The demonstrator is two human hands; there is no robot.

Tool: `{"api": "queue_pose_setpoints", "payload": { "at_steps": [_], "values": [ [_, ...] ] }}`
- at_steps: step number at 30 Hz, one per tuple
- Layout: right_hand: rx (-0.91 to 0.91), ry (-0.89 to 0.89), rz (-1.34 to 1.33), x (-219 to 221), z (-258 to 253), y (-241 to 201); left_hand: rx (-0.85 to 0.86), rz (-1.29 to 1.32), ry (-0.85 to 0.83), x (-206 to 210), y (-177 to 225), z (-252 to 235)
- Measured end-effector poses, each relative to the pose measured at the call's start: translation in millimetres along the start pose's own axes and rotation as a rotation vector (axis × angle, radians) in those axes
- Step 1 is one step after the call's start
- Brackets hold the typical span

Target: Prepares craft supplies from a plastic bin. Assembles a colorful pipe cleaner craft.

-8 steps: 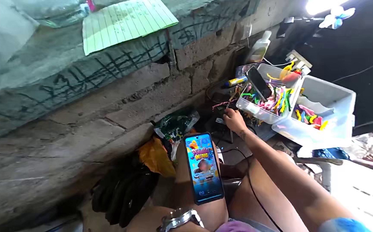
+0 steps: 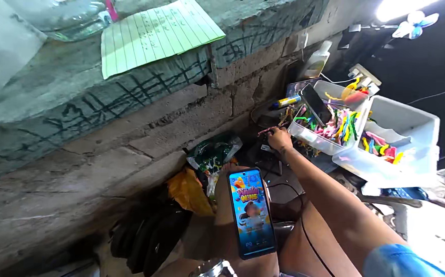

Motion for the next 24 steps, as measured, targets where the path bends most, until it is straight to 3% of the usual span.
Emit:
{"api": "queue_pose_setpoints", "payload": {
  "at_steps": [2, 4, 6, 10, 13, 15, 20, 24],
  "values": [
    [0.017, 0.027, -0.033, -3, 0, 0, -0.128, -0.15, -0.035, -7, -23, -1],
    [-0.002, 0.062, -0.126, -6, 2, 1, -0.13, -0.176, -0.008, -7, -20, -4],
    [-0.05, 0.103, -0.281, -9, 1, 6, -0.005, 0.009, -0.014, 0, -9, -5],
    [-0.021, 0.148, -0.901, -7, 9, 18, 0.346, 0.386, 0.131, -16, -59, -5],
    [0.112, 0.177, -1.322, -5, 19, 19, 0.561, 0.597, -0.005, -8, -58, -3],
    [0.142, 0.197, -1.454, -7, 23, 19, 0.621, 0.672, -0.116, -6, -50, -3],
    [0.136, 0.118, -1.447, -12, 37, 26, 0.611, 0.749, -0.108, -17, -70, 11],
    [0.054, -0.092, -1.05, 4, 40, 16, 0.583, 0.905, -0.045, -30, -95, 18]
  ]
}}
Point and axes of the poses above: each hand's wrist, its own z-axis away from the middle knuckle, its own x-axis out of the palm, y = z × x, the point moved 8 cm from there along -z, towards the middle knuckle, and after that the axes turned 10 degrees about -z, right-handed, at the moved point
